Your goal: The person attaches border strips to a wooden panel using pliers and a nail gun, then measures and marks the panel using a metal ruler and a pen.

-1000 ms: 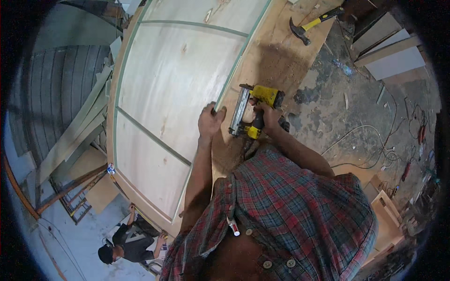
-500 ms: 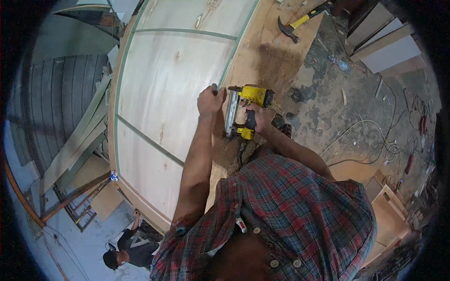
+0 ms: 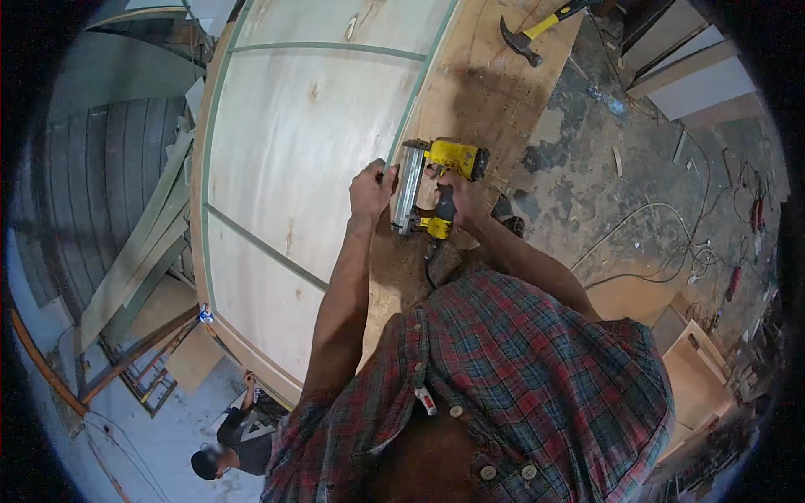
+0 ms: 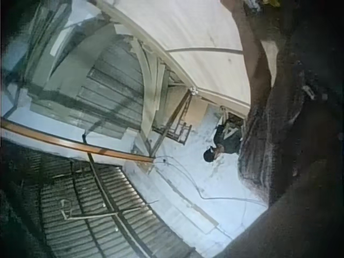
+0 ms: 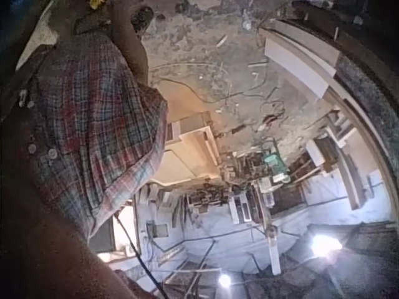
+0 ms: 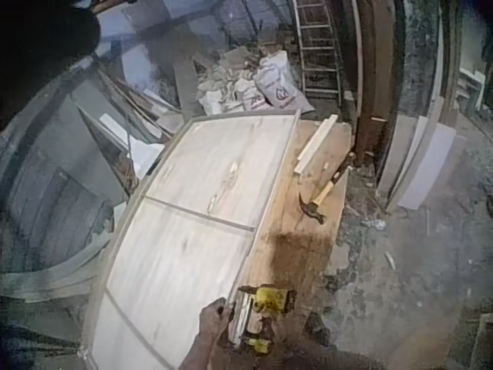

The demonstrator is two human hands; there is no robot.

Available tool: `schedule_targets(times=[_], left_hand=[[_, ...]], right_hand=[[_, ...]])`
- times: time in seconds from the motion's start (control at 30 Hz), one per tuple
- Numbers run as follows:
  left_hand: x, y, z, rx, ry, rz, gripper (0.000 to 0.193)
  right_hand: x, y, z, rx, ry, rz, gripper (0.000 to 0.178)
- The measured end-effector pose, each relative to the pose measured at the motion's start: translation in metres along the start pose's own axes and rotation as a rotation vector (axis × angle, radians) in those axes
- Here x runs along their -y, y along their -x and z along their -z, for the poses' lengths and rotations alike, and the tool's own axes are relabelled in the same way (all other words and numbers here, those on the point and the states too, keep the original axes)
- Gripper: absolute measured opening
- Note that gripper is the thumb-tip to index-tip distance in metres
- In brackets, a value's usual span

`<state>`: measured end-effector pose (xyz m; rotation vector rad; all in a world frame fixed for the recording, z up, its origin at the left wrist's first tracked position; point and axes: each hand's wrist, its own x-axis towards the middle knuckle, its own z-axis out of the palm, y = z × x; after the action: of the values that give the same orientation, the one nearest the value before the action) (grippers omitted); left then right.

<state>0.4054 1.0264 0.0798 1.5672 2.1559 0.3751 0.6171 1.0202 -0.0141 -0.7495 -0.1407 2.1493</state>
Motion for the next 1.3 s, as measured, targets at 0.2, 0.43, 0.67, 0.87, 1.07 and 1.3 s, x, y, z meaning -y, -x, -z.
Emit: schedule_targets(times=[0.2,0.43,0.67,0.87,1.07,1.3], left_hand=[[0.007,0.000,-0.007,-0.031,-0.074,-0.031,0.040],[-0.002,-0.004,0.004,0.130,-0.034,0.063,0.037],[-0.014,0.009,0.017,-0.024,-0.112,0.147,0.046],[-0.049,-0.009,0.003,-0.096,-0.271,0.170,0.052],[-0.051,-0.025,-0.007,-0.305,-0.085,-0.140,0.031],[-0.054,-0.041,-0.019,-0.281,-0.203,-0.118,0.030]], right_hand=[[-0.033,-0.031,0.028,0.007,0.184,0.187,0.021],[-0.006,-0.015,0.003,0.019,-0.006,0.173,0.015],[0.049,0.014,-0.035,-0.267,0.176,-0.030,0.018],[0.064,0.010,-0.041,0.163,-0.075,-0.062,0.015],[0.047,-0.005,-0.036,0.152,-0.187,-0.049,0.012],[0.045,-0.009,-0.024,-0.021,-0.056,-0.021,0.016]])
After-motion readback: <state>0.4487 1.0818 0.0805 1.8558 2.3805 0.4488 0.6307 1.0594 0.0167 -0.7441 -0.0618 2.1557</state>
